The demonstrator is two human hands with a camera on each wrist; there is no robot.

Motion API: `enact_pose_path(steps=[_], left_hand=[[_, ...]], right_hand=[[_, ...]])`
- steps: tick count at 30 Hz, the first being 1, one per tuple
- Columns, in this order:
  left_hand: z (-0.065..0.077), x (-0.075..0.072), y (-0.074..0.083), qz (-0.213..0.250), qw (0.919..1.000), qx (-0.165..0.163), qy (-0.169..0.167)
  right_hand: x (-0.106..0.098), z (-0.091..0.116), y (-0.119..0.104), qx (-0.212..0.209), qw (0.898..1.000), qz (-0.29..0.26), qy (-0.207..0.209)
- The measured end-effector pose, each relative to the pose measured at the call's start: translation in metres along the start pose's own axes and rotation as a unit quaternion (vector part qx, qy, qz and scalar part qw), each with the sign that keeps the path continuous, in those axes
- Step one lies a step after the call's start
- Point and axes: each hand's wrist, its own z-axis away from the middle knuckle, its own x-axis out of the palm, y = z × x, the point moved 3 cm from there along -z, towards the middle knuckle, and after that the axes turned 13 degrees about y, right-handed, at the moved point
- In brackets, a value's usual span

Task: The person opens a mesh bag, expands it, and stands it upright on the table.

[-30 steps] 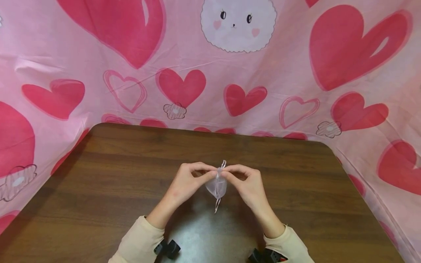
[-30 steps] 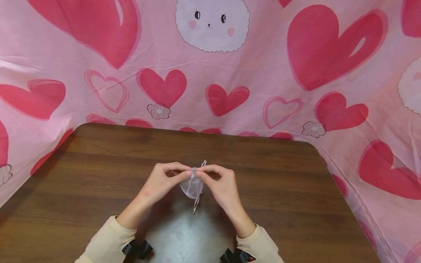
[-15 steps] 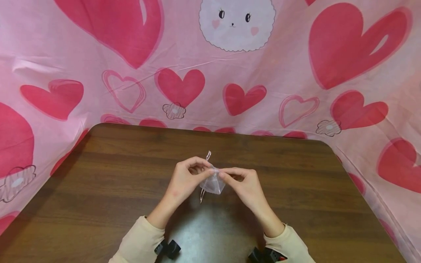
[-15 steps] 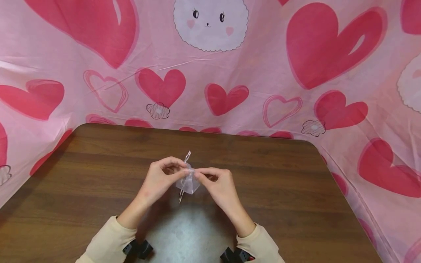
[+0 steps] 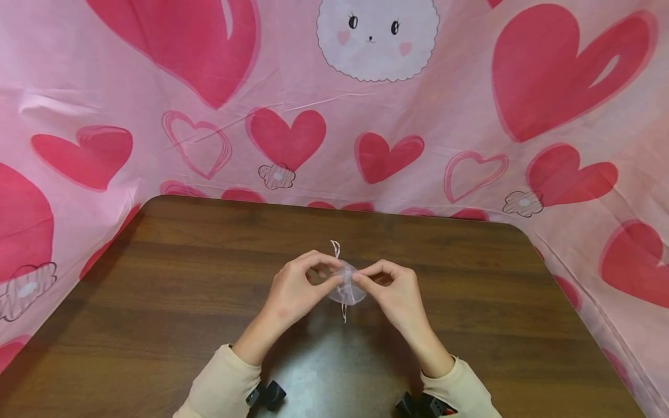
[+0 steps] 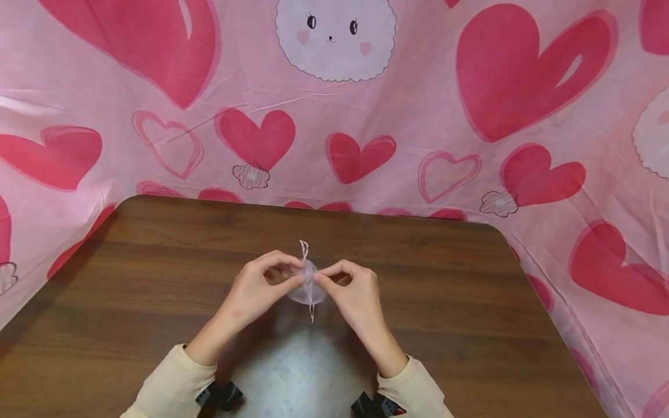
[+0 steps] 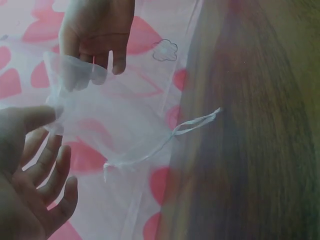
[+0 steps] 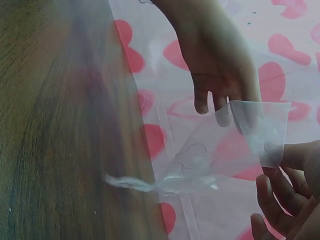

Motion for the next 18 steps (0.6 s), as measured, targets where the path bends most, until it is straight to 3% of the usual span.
enact_pose_path(steps=[4,9,14,18], left_hand=[[0.0008,-0.0005,0.0017,0.003,0.9999,0.012,-0.002],[0.0002,-0.0023,0.0022,-0.032,0.9986,0.031,0.029],[-0.0012,-0.0038,0.0007,-0.046,0.9971,0.019,0.058],[-0.0013,-0.0034,-0.0004,-0.063,0.9963,0.007,0.058]], right_hand=[[0.0007,0.0002,-0.0004,-0.007,1.0,0.006,-0.003],[0.0032,0.0,0.0002,-0.016,0.999,0.013,-0.027],[0.0043,0.0012,0.0007,-0.018,0.999,0.017,-0.048],[0.0032,0.0011,0.0011,-0.019,0.999,0.025,-0.036]])
